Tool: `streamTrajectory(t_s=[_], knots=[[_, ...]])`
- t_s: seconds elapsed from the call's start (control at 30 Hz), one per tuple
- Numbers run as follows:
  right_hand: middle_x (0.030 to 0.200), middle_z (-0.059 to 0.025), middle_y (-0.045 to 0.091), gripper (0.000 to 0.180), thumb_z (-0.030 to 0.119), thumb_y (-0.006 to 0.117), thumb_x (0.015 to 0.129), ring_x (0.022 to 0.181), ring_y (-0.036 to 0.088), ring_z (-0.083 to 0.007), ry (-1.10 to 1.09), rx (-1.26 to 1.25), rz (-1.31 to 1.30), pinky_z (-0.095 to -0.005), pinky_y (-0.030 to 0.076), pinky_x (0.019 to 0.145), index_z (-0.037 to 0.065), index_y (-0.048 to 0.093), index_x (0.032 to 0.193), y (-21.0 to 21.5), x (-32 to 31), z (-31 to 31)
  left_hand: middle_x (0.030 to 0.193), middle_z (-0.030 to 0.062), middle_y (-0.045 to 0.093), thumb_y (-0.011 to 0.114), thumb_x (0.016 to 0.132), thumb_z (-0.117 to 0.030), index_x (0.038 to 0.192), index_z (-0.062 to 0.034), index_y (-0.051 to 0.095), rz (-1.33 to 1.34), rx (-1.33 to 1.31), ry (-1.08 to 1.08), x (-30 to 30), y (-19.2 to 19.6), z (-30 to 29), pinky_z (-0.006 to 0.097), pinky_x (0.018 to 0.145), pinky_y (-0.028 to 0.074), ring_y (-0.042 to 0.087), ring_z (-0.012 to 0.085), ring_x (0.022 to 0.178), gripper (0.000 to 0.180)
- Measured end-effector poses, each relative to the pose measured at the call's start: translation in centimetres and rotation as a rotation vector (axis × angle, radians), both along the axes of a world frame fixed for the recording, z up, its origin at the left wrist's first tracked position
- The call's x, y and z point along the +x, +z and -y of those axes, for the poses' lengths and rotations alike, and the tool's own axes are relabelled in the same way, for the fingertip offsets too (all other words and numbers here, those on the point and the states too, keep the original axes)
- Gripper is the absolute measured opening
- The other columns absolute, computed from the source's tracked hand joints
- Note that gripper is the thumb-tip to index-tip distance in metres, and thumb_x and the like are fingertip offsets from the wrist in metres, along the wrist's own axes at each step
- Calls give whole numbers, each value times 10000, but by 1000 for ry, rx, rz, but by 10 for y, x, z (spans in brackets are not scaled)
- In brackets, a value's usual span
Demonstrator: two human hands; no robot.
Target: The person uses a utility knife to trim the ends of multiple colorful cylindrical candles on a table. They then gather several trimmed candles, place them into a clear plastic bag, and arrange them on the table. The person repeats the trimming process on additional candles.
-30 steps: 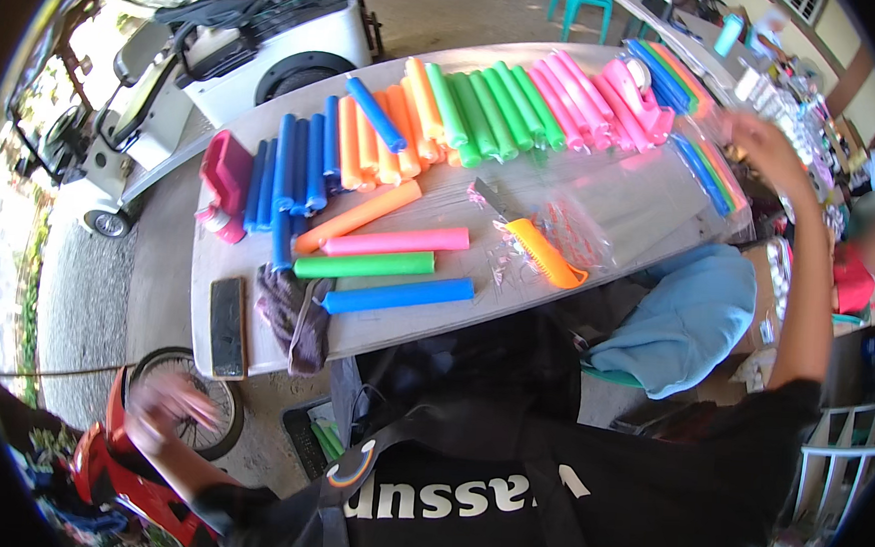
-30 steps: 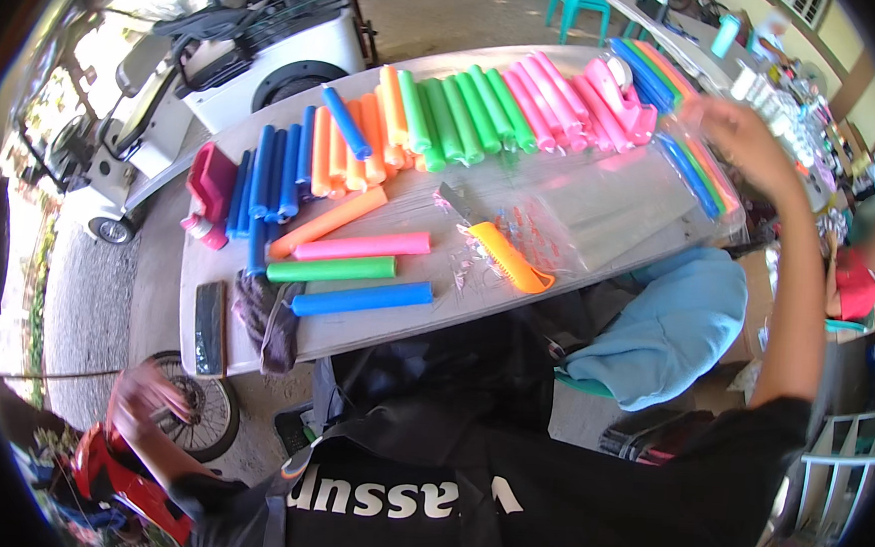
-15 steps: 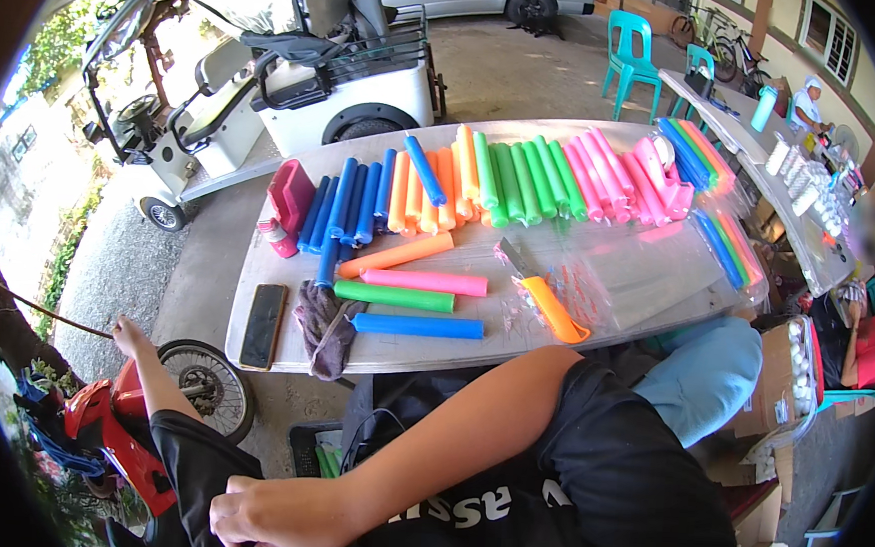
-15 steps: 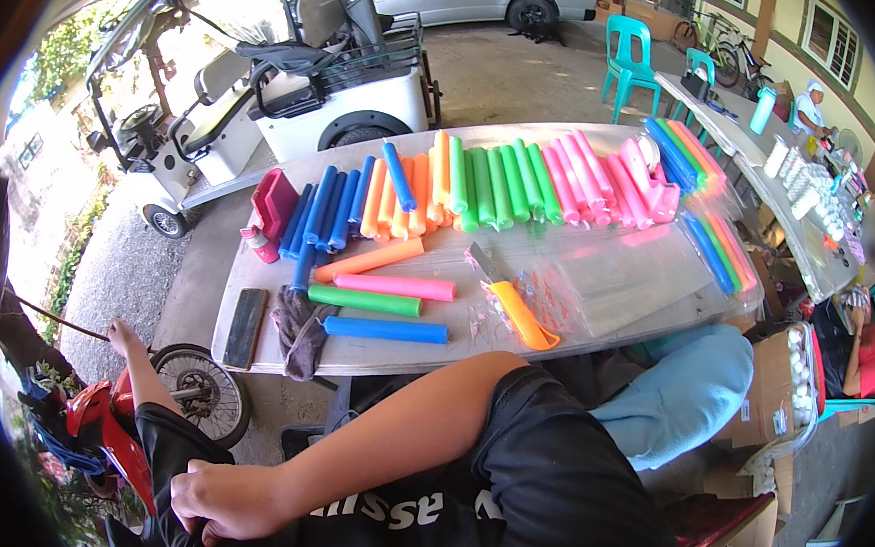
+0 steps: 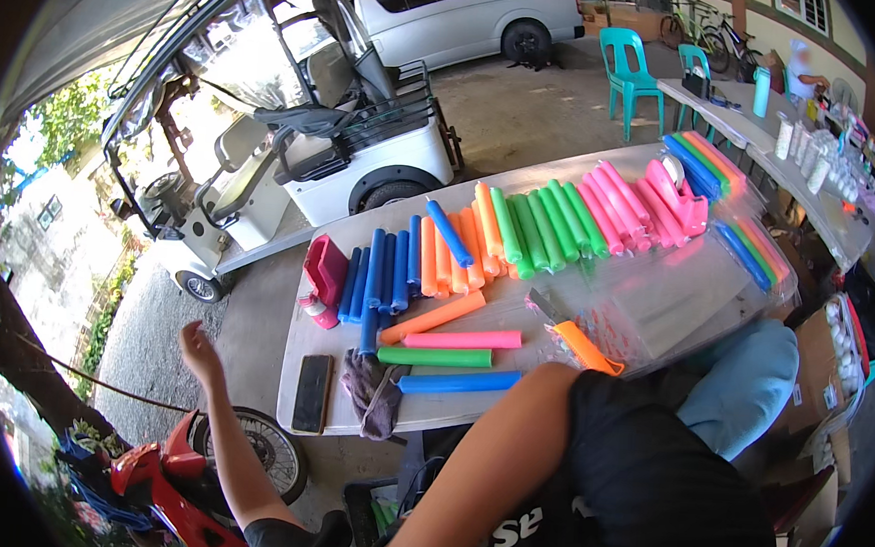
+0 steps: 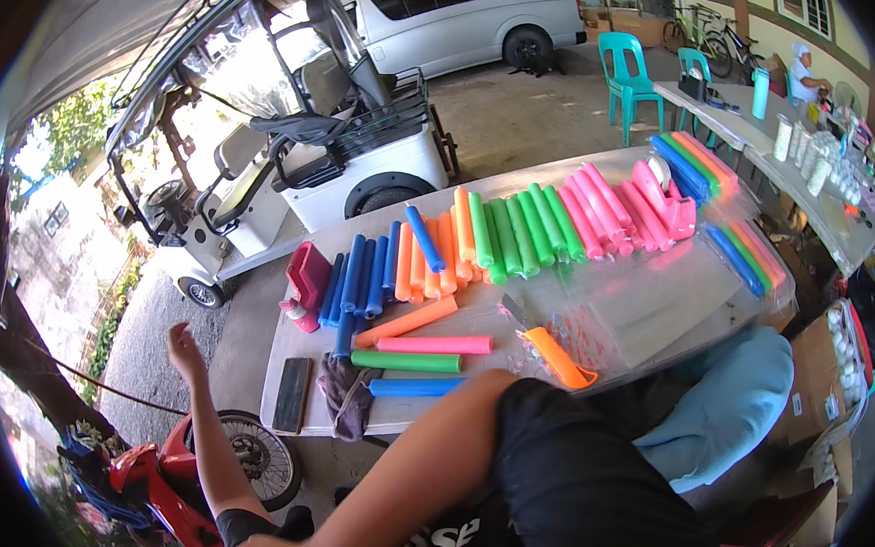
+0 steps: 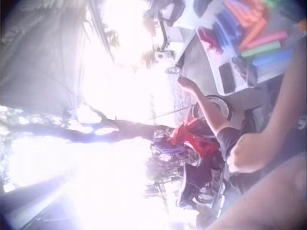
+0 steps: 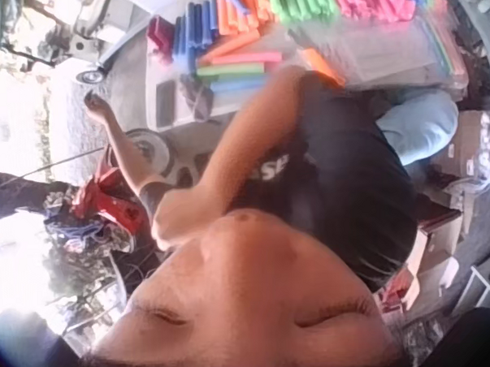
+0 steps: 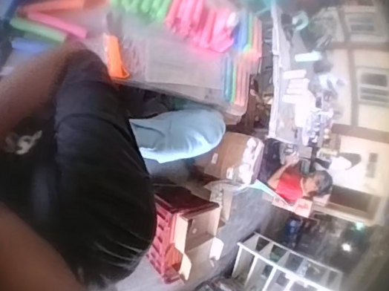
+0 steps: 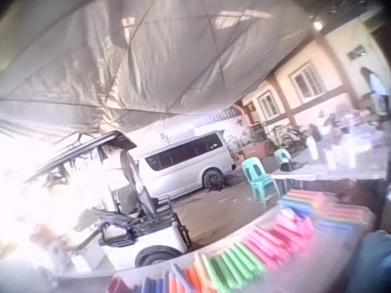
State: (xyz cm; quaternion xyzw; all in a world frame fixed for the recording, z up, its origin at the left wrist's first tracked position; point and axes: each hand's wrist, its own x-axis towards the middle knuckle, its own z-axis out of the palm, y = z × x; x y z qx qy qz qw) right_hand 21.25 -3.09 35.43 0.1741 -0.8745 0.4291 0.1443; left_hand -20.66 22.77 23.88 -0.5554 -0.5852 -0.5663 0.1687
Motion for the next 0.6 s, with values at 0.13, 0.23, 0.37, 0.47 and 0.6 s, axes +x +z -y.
streamTrajectory(t_s=[0.13,0.23,0.37,0.47,0.6], knots=[[899,-96,671,193,235,608,914,860,636,-269,133,-208,-145,-394,473,816,63,671,977,-12,-6,-7,957,102,643,627,721,22,987,-78,670,-636,144,-225,162,37,-22,401,853,449,600,283,898,288],[897,-79,659,146,201,607,932,884,623,-255,306,-408,-268,-375,461,851,76,676,960,-39,6,-16,967,68,659,661,693,-20,904,-96,646,-839,151,-677,277,57,6,407,786,418,579,262,860,225],[937,-61,659,145,186,595,966,898,612,-223,154,-523,-91,-346,467,861,78,684,1004,-77,78,-67,1017,98,680,591,916,-197,988,-58,640,-705,181,-1705,409,85,100,372,880,492,649,280,959,164],[1028,-55,691,259,233,577,998,826,615,-159,-392,-574,349,-300,519,751,52,680,1150,-77,157,-107,1191,159,632,548,933,-308,1321,-35,571,-346,24,-2207,489,83,211,450,1022,441,623,361,1097,475],[922,-26,660,274,246,556,999,719,565,-45,-875,-1150,106,-226,500,641,35,665,1137,-56,250,-112,1077,144,669,581,931,-353,1113,-102,678,-32,253,-2594,541,96,289,488,934,435,610,293,1063,325]])
